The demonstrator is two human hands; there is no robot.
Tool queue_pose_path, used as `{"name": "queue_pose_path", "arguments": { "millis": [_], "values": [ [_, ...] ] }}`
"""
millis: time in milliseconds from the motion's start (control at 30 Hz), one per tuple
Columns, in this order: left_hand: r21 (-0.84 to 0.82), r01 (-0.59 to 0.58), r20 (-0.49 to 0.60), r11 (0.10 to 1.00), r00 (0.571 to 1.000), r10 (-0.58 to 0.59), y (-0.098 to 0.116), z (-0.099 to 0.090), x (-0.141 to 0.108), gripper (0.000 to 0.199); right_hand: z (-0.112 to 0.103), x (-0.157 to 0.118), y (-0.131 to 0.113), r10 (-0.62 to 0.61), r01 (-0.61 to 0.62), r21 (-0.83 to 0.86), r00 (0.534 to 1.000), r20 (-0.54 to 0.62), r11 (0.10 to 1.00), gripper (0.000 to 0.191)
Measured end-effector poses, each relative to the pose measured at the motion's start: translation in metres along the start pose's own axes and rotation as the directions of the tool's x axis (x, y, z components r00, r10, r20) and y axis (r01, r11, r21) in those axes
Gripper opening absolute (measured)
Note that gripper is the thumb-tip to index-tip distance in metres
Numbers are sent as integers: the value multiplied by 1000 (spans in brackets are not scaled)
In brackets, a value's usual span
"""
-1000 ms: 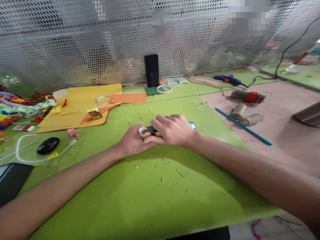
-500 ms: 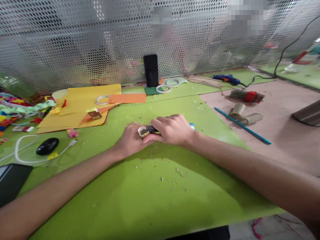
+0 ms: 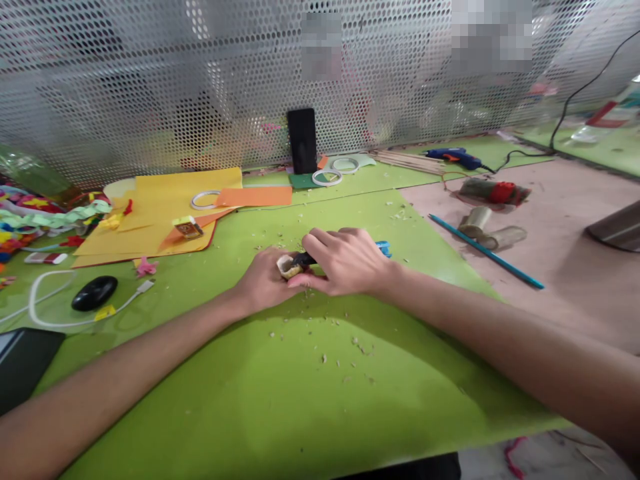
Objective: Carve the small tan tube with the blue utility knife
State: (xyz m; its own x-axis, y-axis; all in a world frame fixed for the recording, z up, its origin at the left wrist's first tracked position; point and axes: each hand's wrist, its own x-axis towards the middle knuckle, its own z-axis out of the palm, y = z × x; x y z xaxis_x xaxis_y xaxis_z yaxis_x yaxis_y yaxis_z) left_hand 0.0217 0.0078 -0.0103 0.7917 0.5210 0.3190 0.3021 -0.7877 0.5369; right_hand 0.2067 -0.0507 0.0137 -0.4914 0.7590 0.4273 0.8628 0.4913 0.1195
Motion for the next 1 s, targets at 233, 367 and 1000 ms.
{"name": "queue_pose_path", "arguments": {
  "millis": [233, 367, 1000],
  "values": [
    [29, -61, -85, 998, 994, 63, 0, 2, 0, 21, 4, -2, 3, -60, 59, -10, 995, -85, 998, 67],
    [63, -75, -111, 995, 991, 81, 0, 2, 1, 19, 6, -1, 6, -71, 69, -19, 990, -125, 997, 63],
    [251, 8, -124, 968, 992, 24, -1, 0, 0, 25, 5, -1, 6, 40, -40, 9, 999, 11, 999, 69]
  ]
}}
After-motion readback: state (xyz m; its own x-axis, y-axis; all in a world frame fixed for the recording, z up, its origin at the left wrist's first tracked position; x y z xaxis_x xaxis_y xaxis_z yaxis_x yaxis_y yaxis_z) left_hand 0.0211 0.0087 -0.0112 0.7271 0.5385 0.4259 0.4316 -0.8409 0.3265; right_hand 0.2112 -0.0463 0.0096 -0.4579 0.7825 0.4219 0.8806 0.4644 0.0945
